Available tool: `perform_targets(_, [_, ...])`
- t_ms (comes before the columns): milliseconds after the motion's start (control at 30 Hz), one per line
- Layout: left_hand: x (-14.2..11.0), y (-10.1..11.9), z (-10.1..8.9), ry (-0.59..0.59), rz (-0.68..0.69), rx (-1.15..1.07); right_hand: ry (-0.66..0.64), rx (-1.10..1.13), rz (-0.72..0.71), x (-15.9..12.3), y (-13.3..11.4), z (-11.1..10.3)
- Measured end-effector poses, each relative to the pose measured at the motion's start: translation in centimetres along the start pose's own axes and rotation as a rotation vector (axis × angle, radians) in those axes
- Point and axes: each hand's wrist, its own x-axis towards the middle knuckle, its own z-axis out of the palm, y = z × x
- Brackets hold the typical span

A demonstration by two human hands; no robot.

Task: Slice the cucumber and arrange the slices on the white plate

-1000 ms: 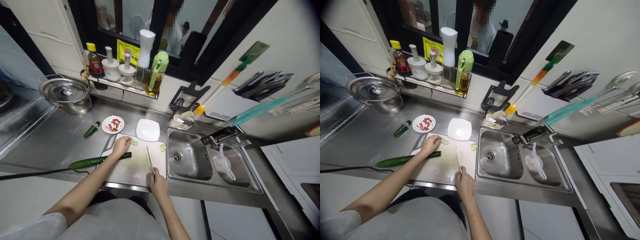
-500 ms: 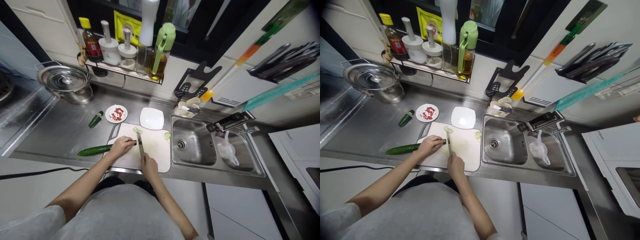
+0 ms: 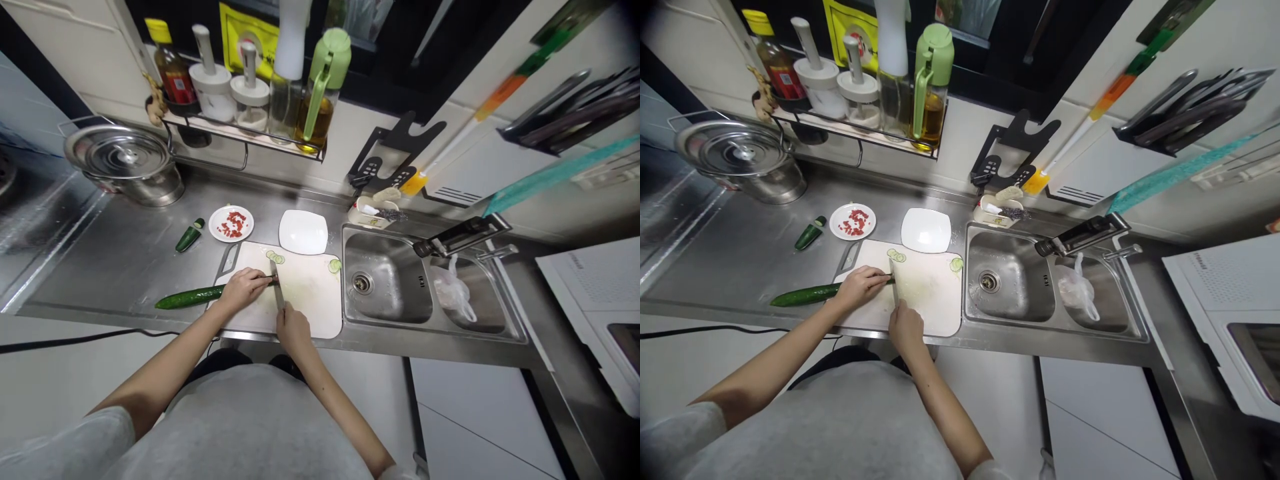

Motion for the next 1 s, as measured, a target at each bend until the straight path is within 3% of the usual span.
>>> perform_targets(433, [0.3,-0.2,-0.1,-0.041,-0.035,-0.053,-0.058,-0.013,0.019,-0.1,-1.6,-0.9])
perform_targets(1000, [0.3,-0.1,-0.2,-0.081,-0.068,-0.039,-0.084,-0.013,0.046,-0.3,-2.0,-0.6])
